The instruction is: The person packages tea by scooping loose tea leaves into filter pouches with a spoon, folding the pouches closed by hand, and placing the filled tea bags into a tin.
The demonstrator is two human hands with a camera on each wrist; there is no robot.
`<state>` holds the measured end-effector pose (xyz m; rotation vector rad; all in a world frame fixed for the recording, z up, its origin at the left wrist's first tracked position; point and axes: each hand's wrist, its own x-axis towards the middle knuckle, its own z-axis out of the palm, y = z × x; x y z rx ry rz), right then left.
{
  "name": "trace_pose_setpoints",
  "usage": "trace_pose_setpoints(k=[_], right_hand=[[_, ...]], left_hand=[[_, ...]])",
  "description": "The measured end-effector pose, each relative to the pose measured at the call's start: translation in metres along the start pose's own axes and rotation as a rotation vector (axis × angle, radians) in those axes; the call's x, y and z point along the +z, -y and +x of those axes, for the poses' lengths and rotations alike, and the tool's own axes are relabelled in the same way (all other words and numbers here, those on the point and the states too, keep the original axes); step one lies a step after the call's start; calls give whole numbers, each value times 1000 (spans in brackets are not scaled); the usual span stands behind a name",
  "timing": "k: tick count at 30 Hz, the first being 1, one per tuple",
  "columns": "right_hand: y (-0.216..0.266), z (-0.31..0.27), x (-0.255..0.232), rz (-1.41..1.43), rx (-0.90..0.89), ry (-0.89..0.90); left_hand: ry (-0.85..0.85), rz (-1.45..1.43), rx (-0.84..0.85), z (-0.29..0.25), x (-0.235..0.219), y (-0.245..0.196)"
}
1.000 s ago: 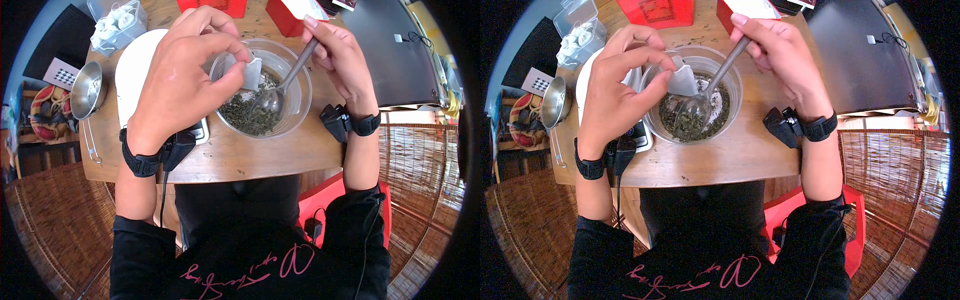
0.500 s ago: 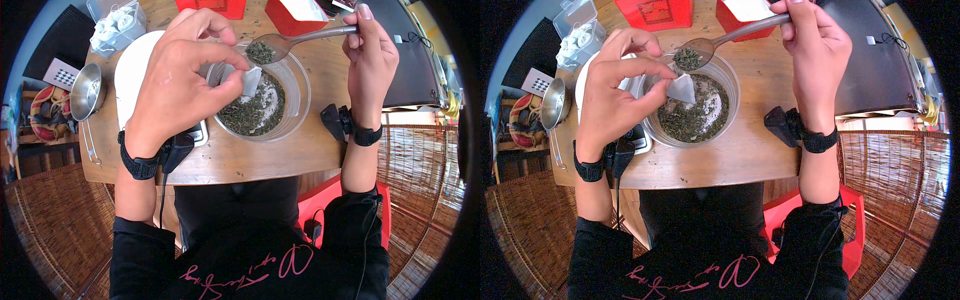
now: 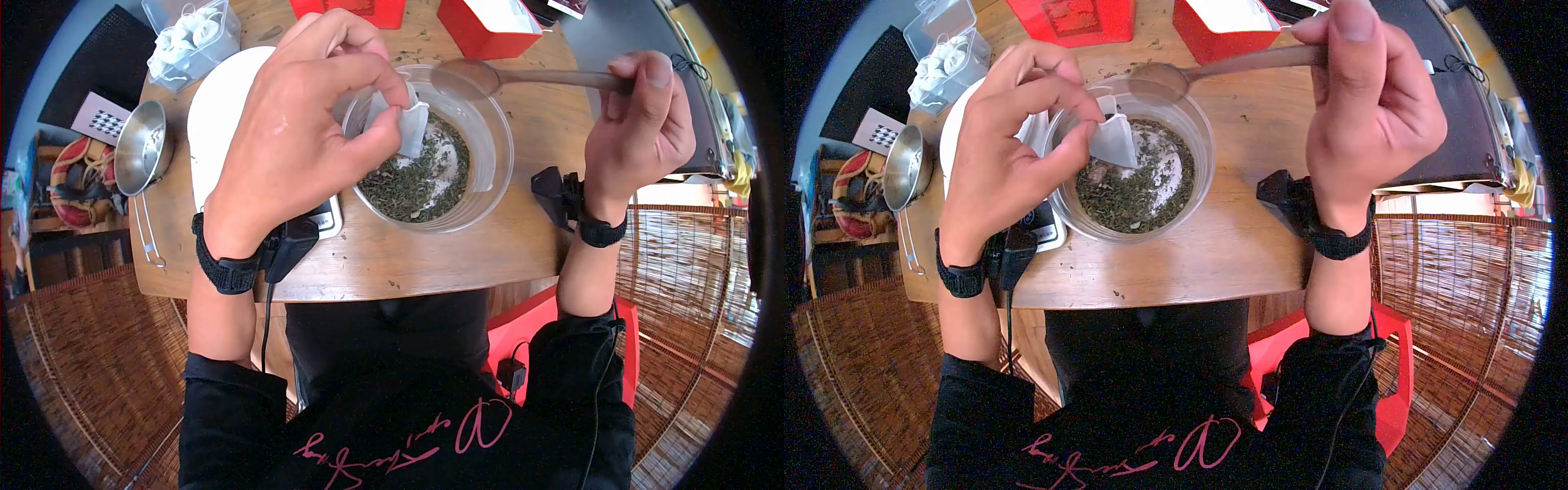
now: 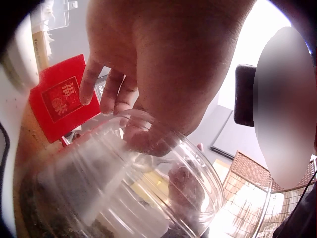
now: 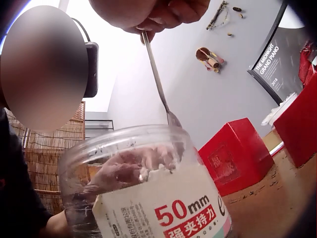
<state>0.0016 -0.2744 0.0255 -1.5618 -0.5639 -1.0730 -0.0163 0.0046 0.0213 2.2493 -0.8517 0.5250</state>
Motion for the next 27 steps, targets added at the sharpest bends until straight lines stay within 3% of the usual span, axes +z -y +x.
trace_pose_setpoints(k=[4, 7, 21, 23, 27], right_hand=[[-2, 0, -4, -33, 93, 126], [8, -2, 14, -142, 9, 477], [10, -21, 35, 20, 415, 613], [9, -19, 32, 49, 482, 779], [11, -16, 31, 116, 574, 801]], left_hand=[[12, -82, -16, 1, 0, 0], [18, -87, -14, 2, 0, -3], [-36, -78, -35, 1, 2, -1], [-54, -67, 13, 2, 2, 0], [-36, -63, 7, 1, 2, -1]])
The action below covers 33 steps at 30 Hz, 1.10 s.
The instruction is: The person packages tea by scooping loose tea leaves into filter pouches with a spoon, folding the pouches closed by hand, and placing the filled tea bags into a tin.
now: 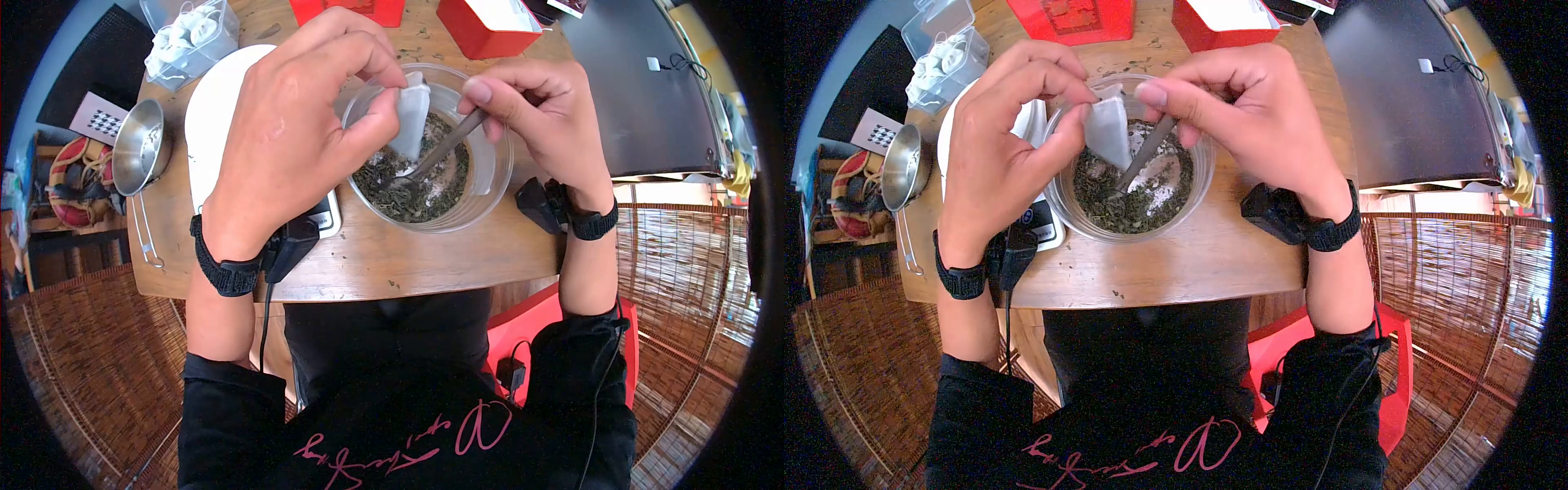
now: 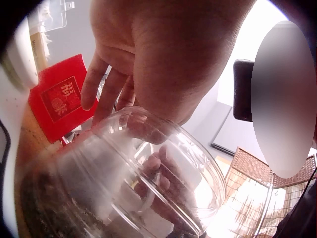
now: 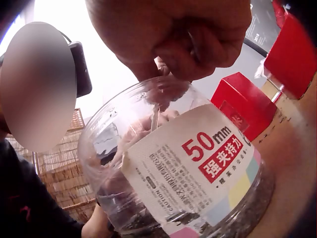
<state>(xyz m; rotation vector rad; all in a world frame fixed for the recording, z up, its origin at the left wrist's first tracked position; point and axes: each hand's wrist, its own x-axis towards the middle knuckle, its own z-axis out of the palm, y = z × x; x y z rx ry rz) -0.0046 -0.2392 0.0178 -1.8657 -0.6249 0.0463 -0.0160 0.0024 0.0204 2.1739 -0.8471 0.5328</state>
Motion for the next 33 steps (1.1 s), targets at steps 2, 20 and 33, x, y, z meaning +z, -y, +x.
trace_pose_setpoints(k=[2, 20, 33], right_hand=[[1, 3, -2, 119, 66, -9], [-7, 10, -41, 269, 173, -317], [6, -1, -19, -157, -431, -628]], left_hand=[[-8, -75, -86, -1, 1, -2], [14, -101, -26, -6, -1, 12], [30, -47, -14, -5, -3, 11]])
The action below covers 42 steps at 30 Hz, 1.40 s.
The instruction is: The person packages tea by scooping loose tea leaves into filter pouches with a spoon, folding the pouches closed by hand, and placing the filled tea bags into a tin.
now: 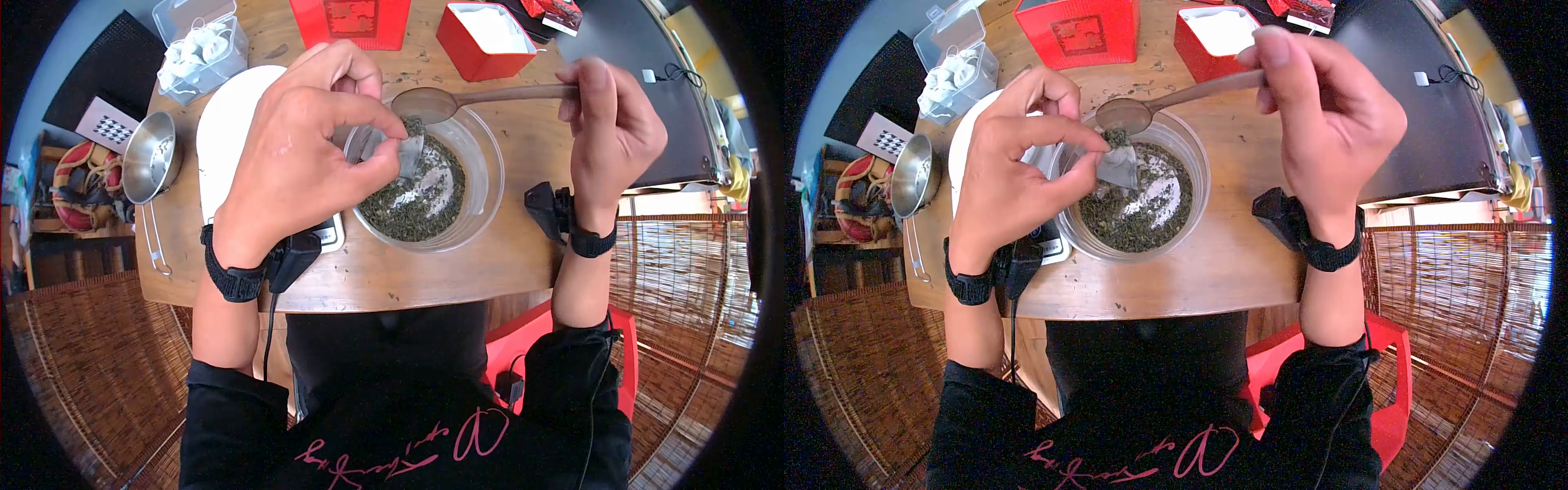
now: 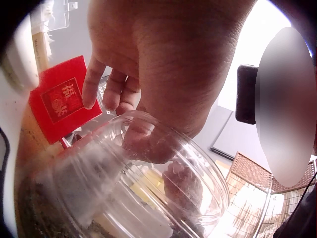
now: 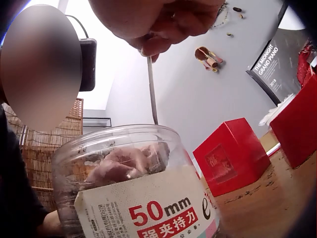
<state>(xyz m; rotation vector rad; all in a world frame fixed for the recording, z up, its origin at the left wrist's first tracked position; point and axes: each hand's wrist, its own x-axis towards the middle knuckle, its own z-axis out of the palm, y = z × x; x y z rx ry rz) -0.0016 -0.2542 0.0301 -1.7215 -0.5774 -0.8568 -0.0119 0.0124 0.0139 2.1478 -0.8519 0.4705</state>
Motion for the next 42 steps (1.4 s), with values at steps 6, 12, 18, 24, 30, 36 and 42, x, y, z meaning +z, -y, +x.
trace_pose_setpoints(k=[6, 12, 18, 24, 30, 36, 42], right_hand=[[-1, 0, -10, 16, -222, -63], [1, 9, -12, -109, -261, 276], [10, 6, 4, -259, -307, 478], [7, 2, 13, -35, -264, 668], [6, 3, 11, 140, -152, 770], [10, 7, -4, 134, 84, 806], [-2, 6, -9, 54, 173, 502]], left_hand=[[0, 26, -25, 0, 1, -3], [-14, 8, 18, 2, 3, 0], [-6, -45, 36, 2, 6, 4], [21, -54, 0, 2, 5, 6], [19, -33, -11, 1, 5, 6], [16, 3, -3, 1, 4, 6], [-16, -1, 24, 2, 4, 5]])
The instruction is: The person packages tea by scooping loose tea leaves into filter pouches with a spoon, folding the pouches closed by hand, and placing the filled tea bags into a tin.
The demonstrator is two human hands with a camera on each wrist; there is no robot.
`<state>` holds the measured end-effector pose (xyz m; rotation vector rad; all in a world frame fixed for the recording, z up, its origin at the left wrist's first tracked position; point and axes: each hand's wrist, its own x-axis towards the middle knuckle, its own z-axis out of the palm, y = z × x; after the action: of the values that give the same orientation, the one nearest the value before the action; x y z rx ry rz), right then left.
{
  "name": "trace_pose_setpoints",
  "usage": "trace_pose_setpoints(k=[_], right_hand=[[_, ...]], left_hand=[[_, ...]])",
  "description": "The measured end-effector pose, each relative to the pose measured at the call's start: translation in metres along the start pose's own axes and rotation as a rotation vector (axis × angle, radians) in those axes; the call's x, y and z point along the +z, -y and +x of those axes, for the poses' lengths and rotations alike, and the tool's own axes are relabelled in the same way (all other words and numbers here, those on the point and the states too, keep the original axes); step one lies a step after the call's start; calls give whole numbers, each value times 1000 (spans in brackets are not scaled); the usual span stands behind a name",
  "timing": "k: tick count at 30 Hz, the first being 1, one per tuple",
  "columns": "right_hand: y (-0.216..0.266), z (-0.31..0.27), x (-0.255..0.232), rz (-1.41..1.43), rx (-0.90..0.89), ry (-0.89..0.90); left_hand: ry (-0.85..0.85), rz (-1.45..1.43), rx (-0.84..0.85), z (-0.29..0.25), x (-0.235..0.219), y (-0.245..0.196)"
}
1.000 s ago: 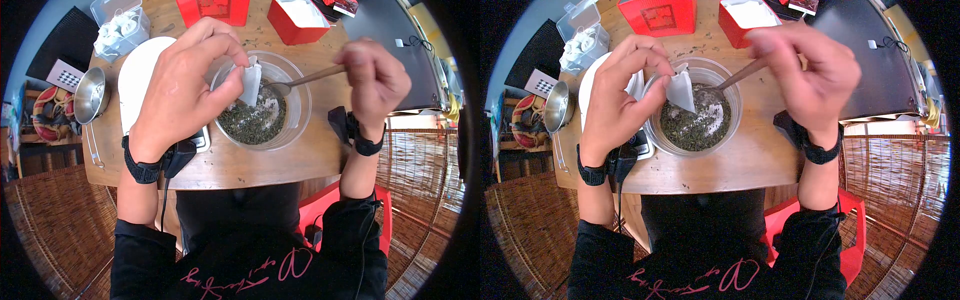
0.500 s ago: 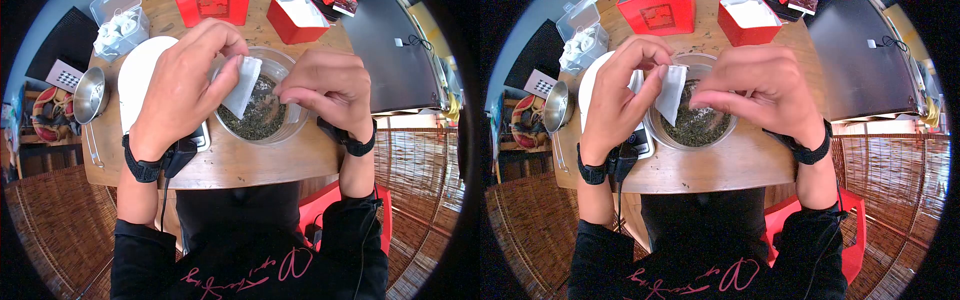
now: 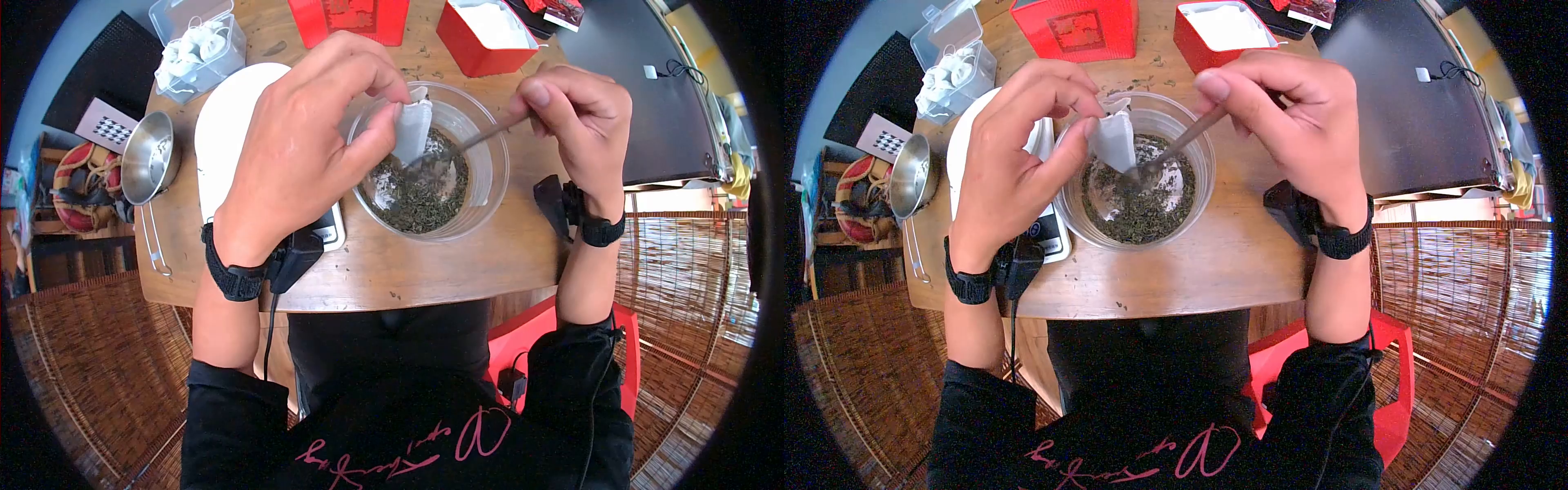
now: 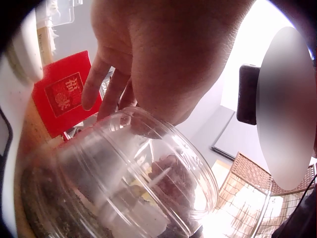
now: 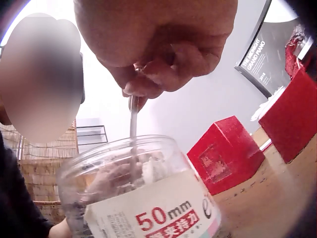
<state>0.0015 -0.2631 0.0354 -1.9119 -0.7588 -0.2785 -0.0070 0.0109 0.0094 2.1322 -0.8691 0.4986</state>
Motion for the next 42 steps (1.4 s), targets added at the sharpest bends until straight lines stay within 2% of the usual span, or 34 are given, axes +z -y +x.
trace_pose_setpoints(k=[4, 8, 10, 14, 16, 23, 29, 31, 32, 34, 36, 39, 42], right_hand=[[-12, 0, 4, -107, 47, -17], [-6, 0, 11, -47, 113, -31], [-4, -1, 15, -3, 200, 27], [-2, -2, 16, -4, 232, 147], [1, -1, 14, 110, 320, 207], [-7, 6, 11, 270, 492, 211], [-23, 6, 6, 310, 504, 128], [-19, 8, 1, 381, 634, 69], [-20, 7, -2, 381, 633, 68], [-23, 8, -9, 497, 617, -54], [-26, 9, -12, 513, 595, -96], [-38, 7, -20, 337, 387, -392], [-38, 6, -20, 272, 303, -441]], left_hand=[[-17, 26, 15, 0, -1, -4], [-20, 41, -14, 0, -2, -6], [-23, 34, -12, 0, -2, -6], [-30, 35, -16, -1, -3, -5], [-35, 40, -22, -1, -2, -5], [-41, 28, -38, -1, -2, -7], [-24, 27, -32, -2, -3, -4], [-8, 22, -33, -2, -4, -4], [7, 19, -35, -2, -4, -4], [7, 1, -40, -2, -5, -5], [8, -13, -46, -3, -5, -4], [-4, -47, -41, -3, -4, -3], [13, -30, -52, -3, -4, -3]])
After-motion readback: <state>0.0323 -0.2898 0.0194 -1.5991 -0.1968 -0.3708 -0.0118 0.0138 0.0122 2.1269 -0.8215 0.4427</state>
